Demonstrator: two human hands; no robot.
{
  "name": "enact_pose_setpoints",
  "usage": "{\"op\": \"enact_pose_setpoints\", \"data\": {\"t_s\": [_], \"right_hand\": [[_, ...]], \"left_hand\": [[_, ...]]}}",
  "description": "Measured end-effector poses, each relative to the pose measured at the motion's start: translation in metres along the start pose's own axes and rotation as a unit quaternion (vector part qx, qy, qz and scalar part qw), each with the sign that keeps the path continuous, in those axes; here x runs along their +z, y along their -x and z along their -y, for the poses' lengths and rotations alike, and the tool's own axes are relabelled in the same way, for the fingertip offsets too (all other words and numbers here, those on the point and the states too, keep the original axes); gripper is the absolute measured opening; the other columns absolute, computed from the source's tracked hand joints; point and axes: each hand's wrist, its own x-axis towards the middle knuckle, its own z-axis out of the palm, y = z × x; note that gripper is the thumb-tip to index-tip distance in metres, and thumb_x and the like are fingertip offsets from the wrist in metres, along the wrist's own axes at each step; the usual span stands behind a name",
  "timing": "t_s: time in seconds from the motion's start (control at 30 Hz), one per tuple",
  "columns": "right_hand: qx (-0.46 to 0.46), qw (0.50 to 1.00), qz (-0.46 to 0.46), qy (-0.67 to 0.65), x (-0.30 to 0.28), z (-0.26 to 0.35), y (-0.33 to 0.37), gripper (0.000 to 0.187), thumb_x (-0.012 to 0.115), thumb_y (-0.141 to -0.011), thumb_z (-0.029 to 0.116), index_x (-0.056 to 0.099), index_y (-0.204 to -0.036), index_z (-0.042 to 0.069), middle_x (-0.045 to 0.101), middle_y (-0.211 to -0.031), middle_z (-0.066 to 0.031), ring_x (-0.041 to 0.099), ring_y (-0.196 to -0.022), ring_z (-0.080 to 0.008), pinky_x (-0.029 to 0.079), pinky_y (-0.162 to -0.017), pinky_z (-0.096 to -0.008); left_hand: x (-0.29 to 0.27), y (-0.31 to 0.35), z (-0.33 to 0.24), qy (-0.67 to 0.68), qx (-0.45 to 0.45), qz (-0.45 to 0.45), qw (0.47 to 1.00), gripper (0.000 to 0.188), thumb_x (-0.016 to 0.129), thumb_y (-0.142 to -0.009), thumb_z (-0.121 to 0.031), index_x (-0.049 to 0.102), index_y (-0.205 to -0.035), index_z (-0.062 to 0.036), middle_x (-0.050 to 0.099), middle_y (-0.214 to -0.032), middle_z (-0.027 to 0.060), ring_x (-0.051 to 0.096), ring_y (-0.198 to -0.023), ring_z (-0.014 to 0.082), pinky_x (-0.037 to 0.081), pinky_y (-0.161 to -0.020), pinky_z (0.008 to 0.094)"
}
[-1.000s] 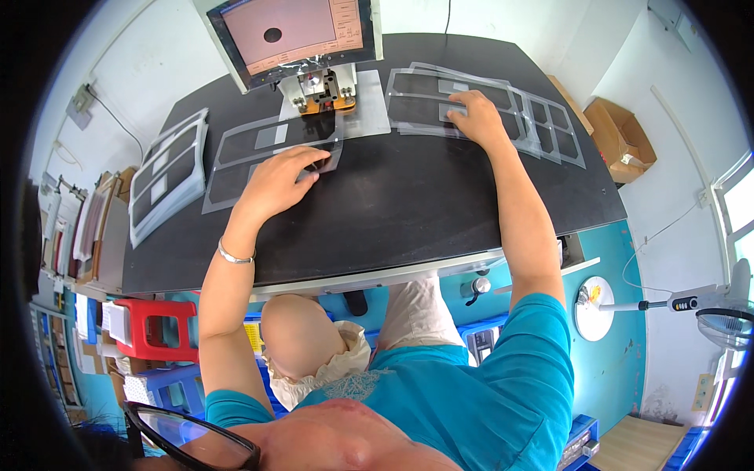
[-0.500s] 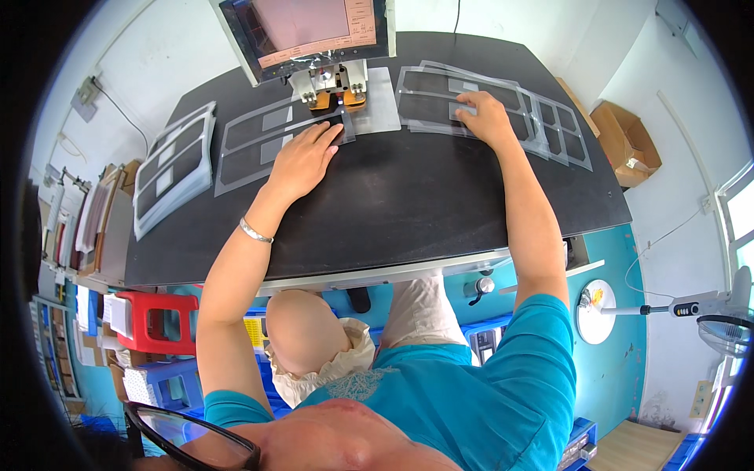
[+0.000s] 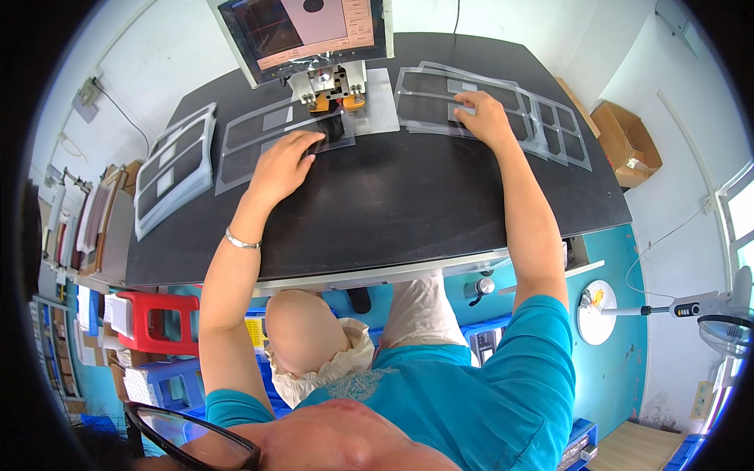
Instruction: The person takes plastic sheets one by one from a stack on the left, aligns them under the punching machine to punch holes, and places the punched sheets onto a stack on the right.
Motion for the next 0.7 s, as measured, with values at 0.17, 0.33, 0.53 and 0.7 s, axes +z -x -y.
{"op": "enact_pose_setpoints", "data": {"t_s": [0.17,0.33,0.53,0.7], "right_hand": [[0.009,1.0,0.004,-0.008,-0.001,-0.001,0.0,0.032,0.071,-0.085,0.018,0.07,-0.115,0.008,0.068,-0.116,-0.0136,0.066,-0.109,-0.0255,0.051,-0.092,-0.0363],[-0.004,0.999,-0.004,-0.033,0.003,0.001,0.0,0.031,0.072,-0.082,0.019,0.071,-0.111,0.007,0.069,-0.11,-0.0155,0.067,-0.105,-0.0266,0.051,-0.092,-0.0379],[0.005,1.0,0.011,-0.019,0.002,0.0,0.002,0.033,0.071,-0.085,0.018,0.07,-0.116,0.007,0.07,-0.112,-0.0138,0.067,-0.105,-0.0251,0.052,-0.09,-0.0356],[0.013,1.0,0.021,-0.016,0.001,0.005,0.002,0.033,0.071,-0.086,0.017,0.069,-0.117,0.006,0.07,-0.112,-0.0137,0.067,-0.105,-0.0245,0.052,-0.09,-0.0354]], "left_hand": [[-0.005,-0.005,0.001,-0.001,-0.025,0.033,0.999,0.027,0.063,-0.088,-0.011,0.068,-0.115,-0.0125,0.066,-0.121,0.0038,0.064,-0.106,0.0282,0.054,-0.086,0.0397],[0.021,-0.019,0.022,-0.068,0.004,-0.067,0.995,0.027,0.057,-0.088,-0.004,0.07,-0.112,-0.0095,0.067,-0.114,0.0054,0.064,-0.104,0.0276,0.055,-0.082,0.0395],[0.034,-0.036,0.025,-0.105,-0.04,-0.026,0.993,0.038,0.053,-0.088,0.002,0.066,-0.12,-0.0124,0.06,-0.12,0.0065,0.061,-0.11,0.0294,0.054,-0.085,0.0399],[0.036,-0.037,0.029,-0.111,-0.036,-0.041,0.992,0.041,0.051,-0.087,0.004,0.066,-0.121,-0.0118,0.062,-0.117,0.0061,0.063,-0.107,0.0288,0.054,-0.084,0.0398]]}}
